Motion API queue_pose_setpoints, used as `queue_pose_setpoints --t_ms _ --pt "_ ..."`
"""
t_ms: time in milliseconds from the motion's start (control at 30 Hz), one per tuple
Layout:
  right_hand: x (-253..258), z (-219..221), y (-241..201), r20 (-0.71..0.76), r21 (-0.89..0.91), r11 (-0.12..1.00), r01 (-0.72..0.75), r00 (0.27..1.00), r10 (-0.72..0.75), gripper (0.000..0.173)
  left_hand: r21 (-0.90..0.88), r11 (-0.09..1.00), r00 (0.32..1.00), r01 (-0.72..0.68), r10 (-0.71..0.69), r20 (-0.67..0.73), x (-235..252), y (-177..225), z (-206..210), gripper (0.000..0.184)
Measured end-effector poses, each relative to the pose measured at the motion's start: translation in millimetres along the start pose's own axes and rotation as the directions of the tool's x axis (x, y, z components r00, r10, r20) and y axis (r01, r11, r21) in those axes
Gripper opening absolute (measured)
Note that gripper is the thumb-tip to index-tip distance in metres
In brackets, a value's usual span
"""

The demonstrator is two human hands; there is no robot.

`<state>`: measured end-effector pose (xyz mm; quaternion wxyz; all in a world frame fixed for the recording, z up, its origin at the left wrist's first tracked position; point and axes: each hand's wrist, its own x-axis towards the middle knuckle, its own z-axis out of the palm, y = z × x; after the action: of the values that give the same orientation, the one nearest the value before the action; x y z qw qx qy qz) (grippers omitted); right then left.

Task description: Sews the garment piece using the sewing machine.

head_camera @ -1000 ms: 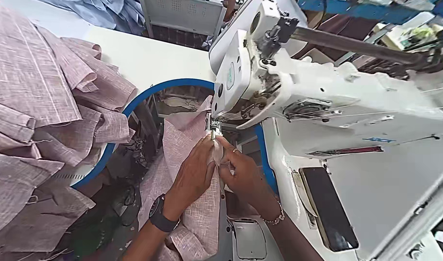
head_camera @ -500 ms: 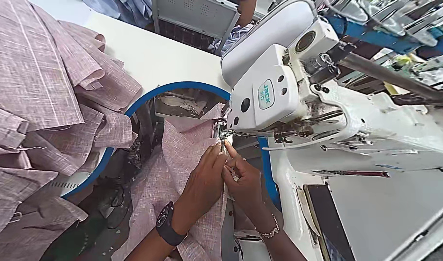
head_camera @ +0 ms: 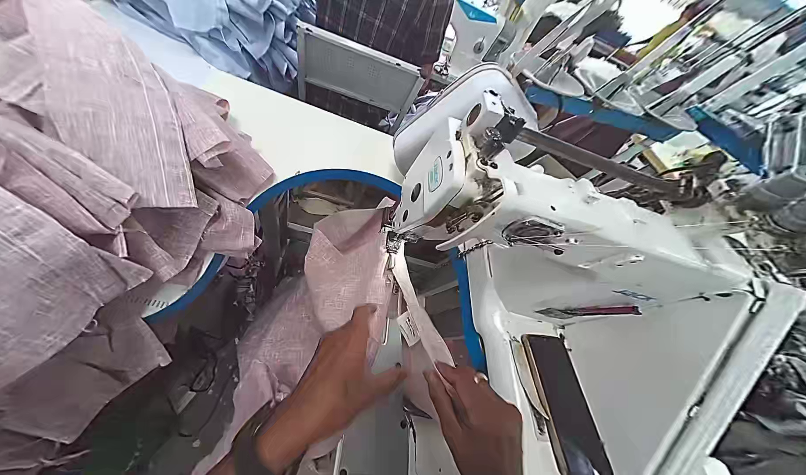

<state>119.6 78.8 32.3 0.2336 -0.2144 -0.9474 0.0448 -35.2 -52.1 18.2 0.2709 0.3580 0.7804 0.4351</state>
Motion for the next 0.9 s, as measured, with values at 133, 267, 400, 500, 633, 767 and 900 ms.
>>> queue_pose_setpoints --t_ms 133,267,400,500,633,767,900 --pt "3 -38 37 0.033 -0.291 0.927 0.238 0.971 -0.239 0.025 0.076 0.985 0.964 -0.157 0.169 -0.206 -38 -12 27 0.024" --pt "4 -33 -23 0.193 -0.114 0.959 0.261 0.952 -0.236 0.021 -0.015 0.935 0.894 -0.354 0.334 -0.298 -38 -26 39 0.028" --pt "-1 -7 -69 0.331 0.12 0.99 0.079 0.936 -0.115 0.014 -0.092 0.884 0.862 -0.458 0.416 -0.288 -23 -47 43 0.02" --pt "11 -3 -63 0.39 0.149 0.987 0.054 0.914 -0.109 0.015 -0.205 0.841 0.858 -0.501 0.453 -0.242 -6 -56 36 0.024" --pt "30 -1 -57 0.417 0.116 0.993 0.034 0.905 -0.08 0.016 -0.284 0.795 0.839 -0.536 0.466 -0.28 14 -60 39 0.024" --pt "47 9 -53 0.387 0.061 0.996 0.058 0.919 -0.077 0.017 -0.393 0.782 0.871 -0.484 0.39 -0.297 37 -59 40 0.025" --pt "59 14 -40 0.413 0.109 0.994 -0.008 0.91 -0.038 0.017 -0.489 0.763 0.901 -0.424 0.302 -0.311 52 -54 43 0.027"
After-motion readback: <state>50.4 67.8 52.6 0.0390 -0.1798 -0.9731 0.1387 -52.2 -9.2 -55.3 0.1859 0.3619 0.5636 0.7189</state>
